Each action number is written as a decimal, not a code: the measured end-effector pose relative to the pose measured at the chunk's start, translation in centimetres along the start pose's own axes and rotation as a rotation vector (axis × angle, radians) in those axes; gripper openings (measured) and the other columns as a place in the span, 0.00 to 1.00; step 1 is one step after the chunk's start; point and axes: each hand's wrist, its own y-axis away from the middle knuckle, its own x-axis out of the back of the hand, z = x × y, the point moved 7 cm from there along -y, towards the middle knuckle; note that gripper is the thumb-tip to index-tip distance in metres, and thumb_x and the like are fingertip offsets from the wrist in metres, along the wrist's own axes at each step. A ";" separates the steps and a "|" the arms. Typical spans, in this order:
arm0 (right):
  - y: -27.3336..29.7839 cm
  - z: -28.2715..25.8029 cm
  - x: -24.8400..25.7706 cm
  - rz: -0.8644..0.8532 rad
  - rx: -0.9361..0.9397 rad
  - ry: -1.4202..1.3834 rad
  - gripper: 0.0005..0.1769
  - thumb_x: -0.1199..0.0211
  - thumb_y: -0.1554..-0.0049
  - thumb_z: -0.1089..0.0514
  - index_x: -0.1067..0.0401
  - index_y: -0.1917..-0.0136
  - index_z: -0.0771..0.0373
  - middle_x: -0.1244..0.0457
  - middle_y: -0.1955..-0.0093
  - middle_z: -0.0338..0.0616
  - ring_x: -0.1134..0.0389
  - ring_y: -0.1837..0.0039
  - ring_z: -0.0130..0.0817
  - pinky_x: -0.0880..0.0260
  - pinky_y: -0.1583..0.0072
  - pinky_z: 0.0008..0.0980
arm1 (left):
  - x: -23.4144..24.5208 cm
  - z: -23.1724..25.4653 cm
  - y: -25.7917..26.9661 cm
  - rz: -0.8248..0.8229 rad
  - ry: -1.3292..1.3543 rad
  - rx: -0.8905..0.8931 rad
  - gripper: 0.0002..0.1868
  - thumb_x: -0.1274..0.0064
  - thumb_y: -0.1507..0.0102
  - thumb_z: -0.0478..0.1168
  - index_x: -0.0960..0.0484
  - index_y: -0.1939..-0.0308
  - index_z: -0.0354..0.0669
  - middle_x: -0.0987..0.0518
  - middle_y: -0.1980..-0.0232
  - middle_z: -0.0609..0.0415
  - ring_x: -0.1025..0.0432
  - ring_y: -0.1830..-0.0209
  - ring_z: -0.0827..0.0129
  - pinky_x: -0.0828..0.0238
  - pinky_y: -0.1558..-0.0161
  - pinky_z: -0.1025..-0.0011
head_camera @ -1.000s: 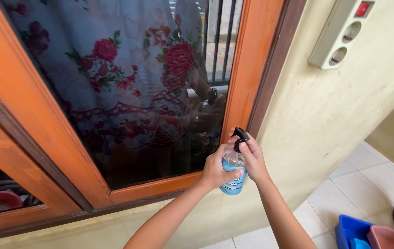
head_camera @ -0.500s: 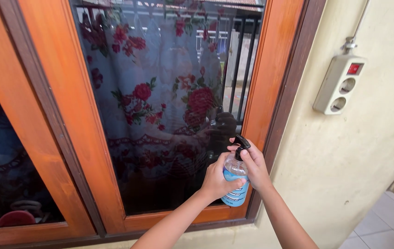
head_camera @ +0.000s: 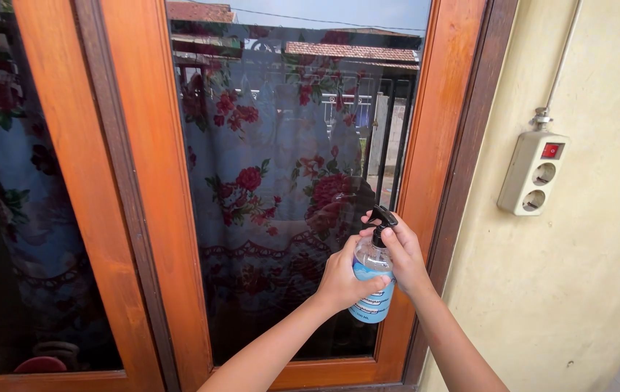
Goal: Cleaning a glass window pane by spraying liquid cleaner and wiping it with a microfiber cloth.
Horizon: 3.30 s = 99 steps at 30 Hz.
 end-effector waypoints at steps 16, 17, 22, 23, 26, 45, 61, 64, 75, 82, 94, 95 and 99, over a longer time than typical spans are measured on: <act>-6.1 -4.9 -5.4 -0.053 0.109 0.024 0.31 0.50 0.33 0.40 0.33 0.32 0.69 0.34 0.39 0.48 0.30 0.42 0.33 0.27 0.41 0.35 | 6.3 4.3 -3.7 -0.021 -0.002 -0.028 0.43 0.36 0.48 0.56 0.31 0.36 0.37 0.16 0.45 0.43 0.19 0.44 0.58 0.24 0.42 0.63; -6.5 -5.1 -5.6 -0.055 0.124 0.029 0.31 0.50 0.33 0.40 0.33 0.32 0.69 0.34 0.39 0.48 0.30 0.42 0.33 0.27 0.41 0.35 | 6.6 4.5 -4.0 -0.030 0.002 -0.034 0.42 0.36 0.48 0.55 0.31 0.36 0.37 0.16 0.45 0.43 0.19 0.44 0.58 0.24 0.42 0.63; -8.6 -6.2 -6.7 -0.054 0.180 0.058 0.31 0.50 0.33 0.39 0.32 0.34 0.69 0.33 0.40 0.48 0.29 0.42 0.33 0.26 0.42 0.35 | 8.5 6.0 -5.6 -0.033 -0.038 -0.050 0.44 0.37 0.48 0.55 0.32 0.34 0.38 0.17 0.45 0.44 0.20 0.44 0.59 0.24 0.43 0.63; -9.0 -6.5 -6.9 -0.051 0.193 0.056 0.31 0.50 0.33 0.39 0.32 0.35 0.69 0.34 0.40 0.47 0.29 0.42 0.33 0.26 0.42 0.35 | 8.9 6.1 -6.0 -0.033 -0.053 -0.060 0.43 0.36 0.48 0.56 0.32 0.34 0.38 0.17 0.45 0.43 0.20 0.44 0.59 0.24 0.42 0.63; -10.3 -7.3 -7.4 -0.054 0.232 0.058 0.31 0.50 0.33 0.39 0.32 0.35 0.69 0.34 0.40 0.47 0.30 0.43 0.33 0.26 0.42 0.35 | 9.9 6.4 -7.0 -0.038 -0.083 -0.086 0.43 0.36 0.47 0.56 0.31 0.35 0.37 0.17 0.44 0.42 0.20 0.43 0.58 0.24 0.42 0.62; -18.7 -14.3 -12.2 -0.033 0.480 0.092 0.25 0.51 0.32 0.43 0.29 0.38 0.67 0.33 0.43 0.44 0.29 0.47 0.31 0.25 0.47 0.32 | 17.8 13.0 -12.3 0.018 -0.280 -0.270 0.46 0.39 0.43 0.56 0.41 0.28 0.39 0.23 0.34 0.38 0.24 0.36 0.51 0.29 0.37 0.56; -25.8 -20.6 -17.3 0.004 0.530 0.066 0.25 0.51 0.33 0.43 0.27 0.39 0.66 0.31 0.47 0.43 0.28 0.50 0.29 0.25 0.49 0.30 | 26.2 18.3 -15.1 0.275 -0.526 -0.329 0.43 0.45 0.38 0.55 0.41 0.25 0.39 0.28 0.30 0.34 0.31 0.30 0.47 0.35 0.34 0.51; -27.1 -21.7 -18.1 0.012 0.546 0.069 0.25 0.50 0.32 0.43 0.27 0.42 0.66 0.31 0.48 0.43 0.29 0.51 0.29 0.26 0.50 0.30 | 27.8 19.5 -15.4 0.325 -0.546 -0.407 0.42 0.46 0.36 0.54 0.41 0.25 0.37 0.27 0.31 0.33 0.31 0.29 0.47 0.36 0.32 0.52; -31.5 -24.1 -21.5 0.068 0.577 0.129 0.25 0.47 0.34 0.41 0.24 0.47 0.65 0.30 0.55 0.39 0.28 0.55 0.27 0.27 0.52 0.29 | 32.9 21.6 -15.9 0.452 -0.670 -0.412 0.40 0.46 0.37 0.49 0.41 0.26 0.34 0.29 0.30 0.32 0.35 0.27 0.45 0.40 0.30 0.53; -32.1 -26.2 -22.9 0.096 0.569 0.155 0.24 0.47 0.35 0.40 0.23 0.51 0.63 0.30 0.57 0.39 0.27 0.56 0.27 0.27 0.53 0.29 | 34.1 22.6 -15.7 0.471 -0.717 -0.366 0.39 0.46 0.37 0.49 0.40 0.26 0.35 0.30 0.30 0.32 0.37 0.25 0.46 0.42 0.29 0.54; -32.0 -27.2 -21.9 0.175 0.608 0.233 0.26 0.47 0.35 0.40 0.23 0.55 0.64 0.31 0.60 0.39 0.29 0.57 0.26 0.29 0.54 0.29 | 34.7 23.8 -15.4 0.493 -0.729 -0.364 0.38 0.47 0.37 0.50 0.38 0.27 0.38 0.28 0.30 0.36 0.36 0.26 0.49 0.40 0.30 0.54; -32.1 -27.2 -21.6 0.185 0.606 0.223 0.25 0.47 0.35 0.40 0.23 0.54 0.63 0.30 0.59 0.38 0.28 0.57 0.26 0.29 0.55 0.29 | 34.6 23.8 -15.4 0.493 -0.728 -0.377 0.38 0.47 0.37 0.50 0.38 0.27 0.37 0.28 0.30 0.36 0.35 0.27 0.48 0.40 0.30 0.54; -32.4 -27.0 -21.0 0.199 0.599 0.215 0.25 0.49 0.35 0.41 0.23 0.54 0.62 0.30 0.60 0.38 0.28 0.58 0.26 0.29 0.55 0.29 | 34.4 23.3 -15.7 0.484 -0.716 -0.384 0.37 0.47 0.37 0.49 0.38 0.27 0.36 0.28 0.31 0.34 0.36 0.27 0.47 0.41 0.31 0.53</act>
